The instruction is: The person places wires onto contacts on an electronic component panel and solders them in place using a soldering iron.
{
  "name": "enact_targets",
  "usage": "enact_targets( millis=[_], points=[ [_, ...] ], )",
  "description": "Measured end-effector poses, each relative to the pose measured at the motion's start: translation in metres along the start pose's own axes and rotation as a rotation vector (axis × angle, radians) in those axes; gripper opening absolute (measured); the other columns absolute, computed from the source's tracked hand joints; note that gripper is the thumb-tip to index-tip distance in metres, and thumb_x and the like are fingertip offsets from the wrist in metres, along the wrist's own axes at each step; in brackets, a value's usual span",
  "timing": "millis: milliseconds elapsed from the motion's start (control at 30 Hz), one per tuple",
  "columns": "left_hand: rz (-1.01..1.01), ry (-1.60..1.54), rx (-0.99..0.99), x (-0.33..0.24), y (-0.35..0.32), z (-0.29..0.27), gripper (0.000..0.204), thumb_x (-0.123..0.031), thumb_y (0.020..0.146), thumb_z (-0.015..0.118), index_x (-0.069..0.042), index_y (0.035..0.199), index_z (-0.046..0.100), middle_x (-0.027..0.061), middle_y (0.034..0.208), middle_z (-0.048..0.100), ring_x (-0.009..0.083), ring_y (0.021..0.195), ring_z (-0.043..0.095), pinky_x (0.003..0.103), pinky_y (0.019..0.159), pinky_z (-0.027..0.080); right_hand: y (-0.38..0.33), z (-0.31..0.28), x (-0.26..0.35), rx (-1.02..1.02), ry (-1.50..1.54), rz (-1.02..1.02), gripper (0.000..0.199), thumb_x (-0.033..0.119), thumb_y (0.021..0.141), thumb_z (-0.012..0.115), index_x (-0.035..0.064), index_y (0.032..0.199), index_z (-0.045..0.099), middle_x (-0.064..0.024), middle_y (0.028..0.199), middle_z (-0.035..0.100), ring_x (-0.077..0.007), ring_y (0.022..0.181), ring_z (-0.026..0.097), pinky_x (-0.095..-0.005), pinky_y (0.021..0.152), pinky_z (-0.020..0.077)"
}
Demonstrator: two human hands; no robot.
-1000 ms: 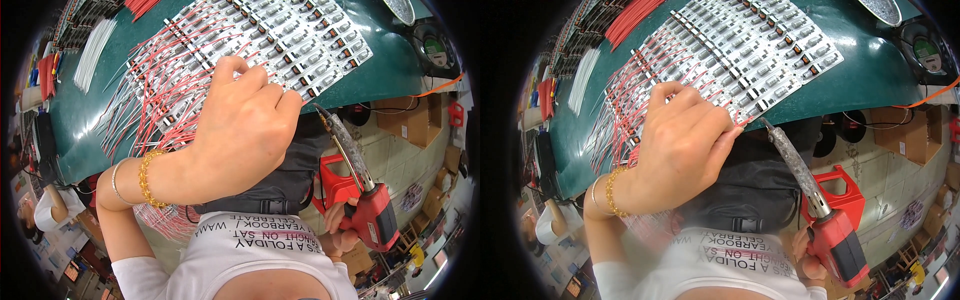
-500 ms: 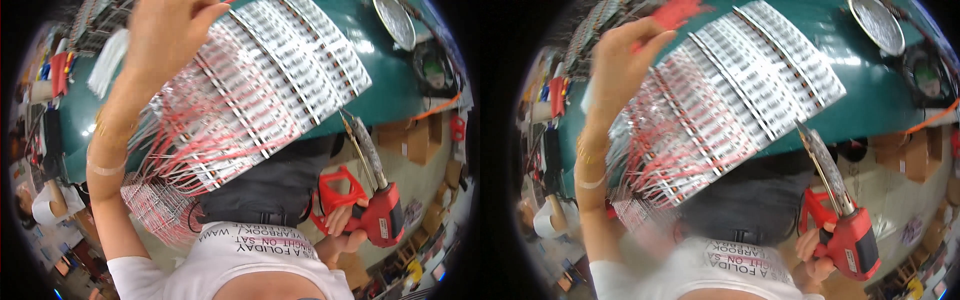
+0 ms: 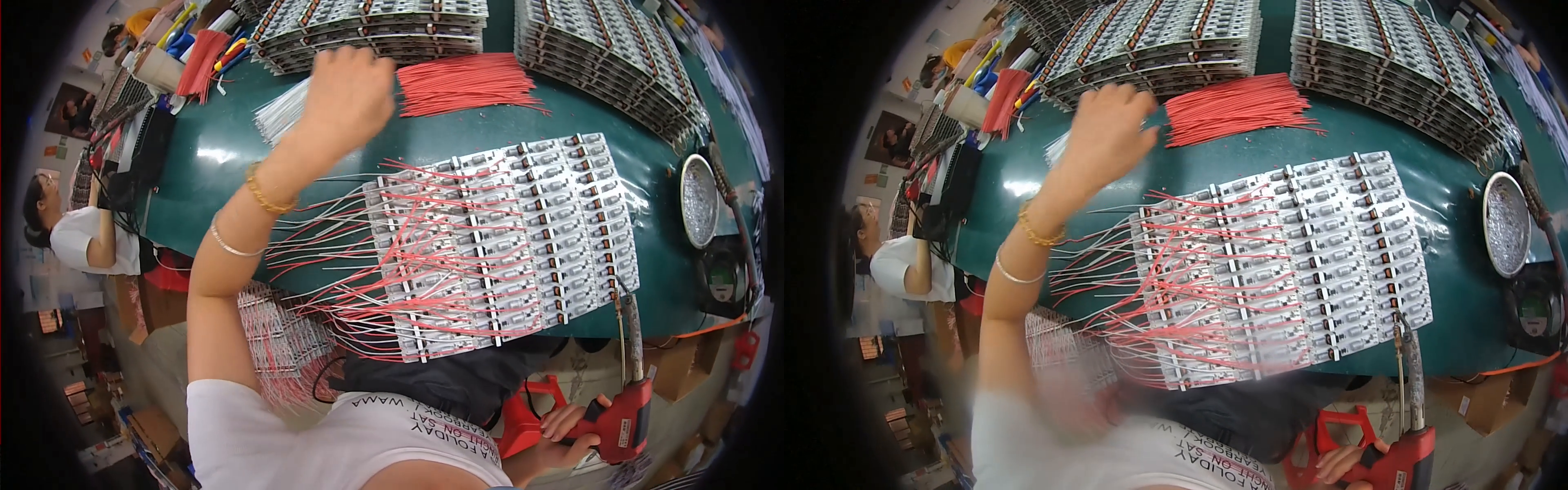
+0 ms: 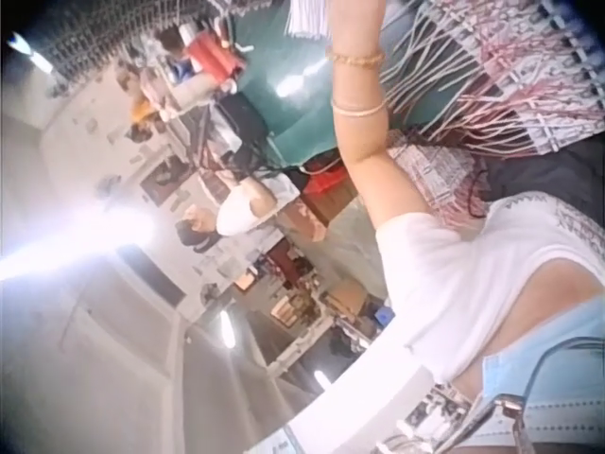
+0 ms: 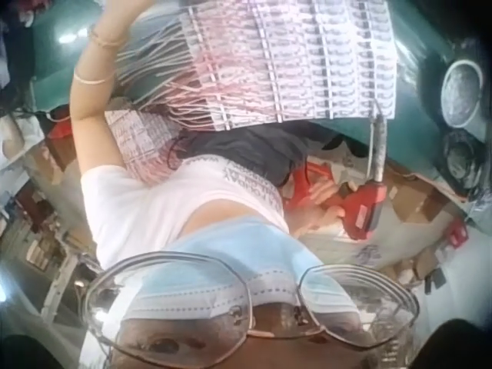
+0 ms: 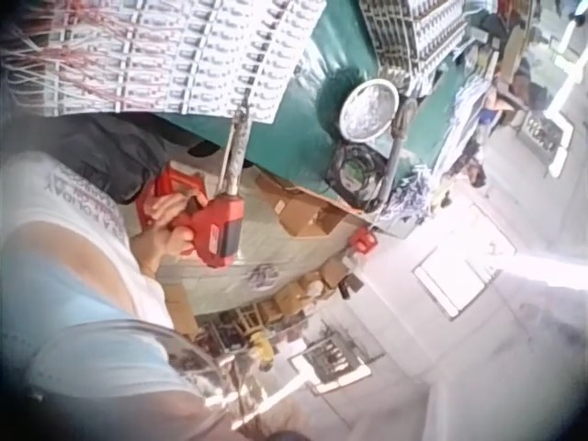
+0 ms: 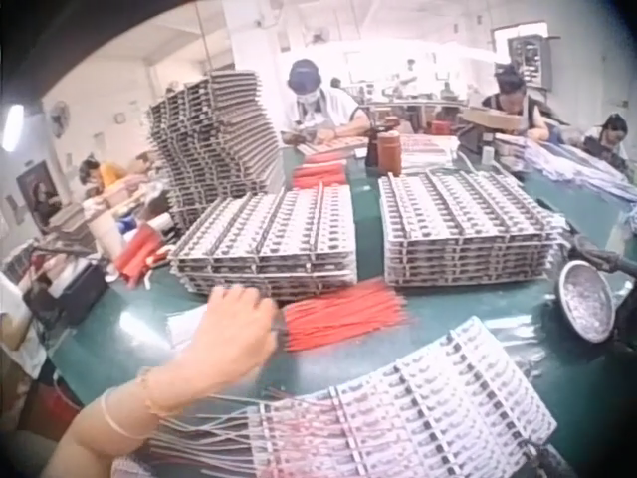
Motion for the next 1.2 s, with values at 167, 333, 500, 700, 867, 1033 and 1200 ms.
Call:
enact_targets(
  millis=[167, 333, 500, 700, 867, 1033, 1200],
  points=[
    [0.014, -0.048, 0.228, 0.043, -0.029, 0.027, 0.011, -0.009, 0.072, 0.059, -0.001, 0.079, 0.058, 0.0150, 0.074, 0.058, 0.0319, 0.078, 0.055, 0.042, 0.070, 0.042, 0.014, 0.012, -0.003, 0.032, 0.022, -0.004, 0.064, 0.045, 0.094, 0.044, -0.0058, 0.130, 0.029, -0.0008, 0.049, 0.038, -0.0102, 0.040, 0.037, -0.0226, 0.039, 0.0361],
    [-0.034, -0.209, 0.117, 0.056, -0.029, 0.025, 0.010, -0.007, 0.074, 0.056, 0.001, 0.079, 0.059, 0.0165, 0.074, 0.059, 0.0344, 0.075, 0.057, 0.044, 0.070, 0.045, 0.020, 0.026, 0.000, 0.163, 0.030, -0.026, 0.060, 0.041, 0.095, 0.043, -0.0059, 0.130, 0.028, -0.0012, 0.049, 0.039, -0.0105, 0.040, 0.037, -0.0230, 0.039, 0.0363],
    [-0.152, -0.398, -0.017, 0.072, -0.033, 0.010, 0.012, -0.006, 0.080, 0.053, 0.000, 0.084, 0.062, 0.0171, 0.078, 0.060, 0.0368, 0.078, 0.058, 0.044, 0.073, 0.047, 0.020, 0.021, 0.000, 0.104, 0.031, -0.027, 0.058, 0.039, 0.096, 0.043, -0.0055, 0.130, 0.029, -0.0009, 0.049, 0.038, -0.0104, 0.040, 0.037, -0.0238, 0.039, 0.0356],
    [-0.076, -0.375, 0.031, 0.066, -0.019, -0.018, 0.011, -0.009, 0.085, 0.054, 0.000, 0.090, 0.059, 0.0166, 0.081, 0.060, 0.0343, 0.080, 0.058, 0.040, 0.071, 0.046, 0.022, 0.022, 0.000, 0.072, 0.022, -0.031, 0.057, 0.038, 0.096, 0.043, -0.0052, 0.130, 0.028, -0.0003, 0.049, 0.037, -0.0100, 0.039, 0.035, -0.0237, 0.038, 0.0342],
    [0.121, -0.010, 0.432, 0.032, 0.000, -0.023, 0.016, -0.014, 0.084, 0.056, -0.002, 0.076, 0.063, 0.0179, 0.073, 0.061, 0.0356, 0.073, 0.060, 0.043, 0.065, 0.048, 0.025, 0.025, 0.001, 0.077, -0.013, -0.024, 0.058, 0.039, 0.096, 0.044, -0.0053, 0.130, 0.028, -0.0001, 0.048, 0.036, -0.0098, 0.039, 0.034, -0.0232, 0.038, 0.0340],
    [0.275, 0.094, 0.608, -0.016, 0.000, -0.009, 0.006, -0.005, 0.068, 0.060, 0.000, 0.067, 0.064, 0.0188, 0.071, 0.063, 0.0349, 0.069, 0.063, 0.042, 0.063, 0.051, 0.028, 0.029, 0.004, 0.097, 0.015, -0.063, 0.060, 0.037, 0.095, 0.047, -0.0078, 0.130, 0.028, -0.0011, 0.047, 0.037, -0.0098, 0.038, 0.035, -0.0227, 0.037, 0.0351],
    [0.232, -0.017, 0.495, -0.019, 0.002, -0.012, 0.010, -0.009, 0.075, 0.061, 0.000, 0.074, 0.065, 0.0189, 0.070, 0.063, 0.0339, 0.070, 0.063, 0.041, 0.063, 0.050, 0.037, 0.039, 0.010, 0.149, -0.014, -0.086, 0.062, 0.038, 0.093, 0.050, -0.0092, 0.129, 0.029, -0.0026, 0.048, 0.039, -0.0105, 0.038, 0.037, -0.0235, 0.037, 0.0377]
  ],
)
Point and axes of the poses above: each hand's wrist, its own y-axis towards the middle knuckle, its own z-axis out of the palm, x = y × z, the point moved 10 cm from there along y, towards the middle knuckle
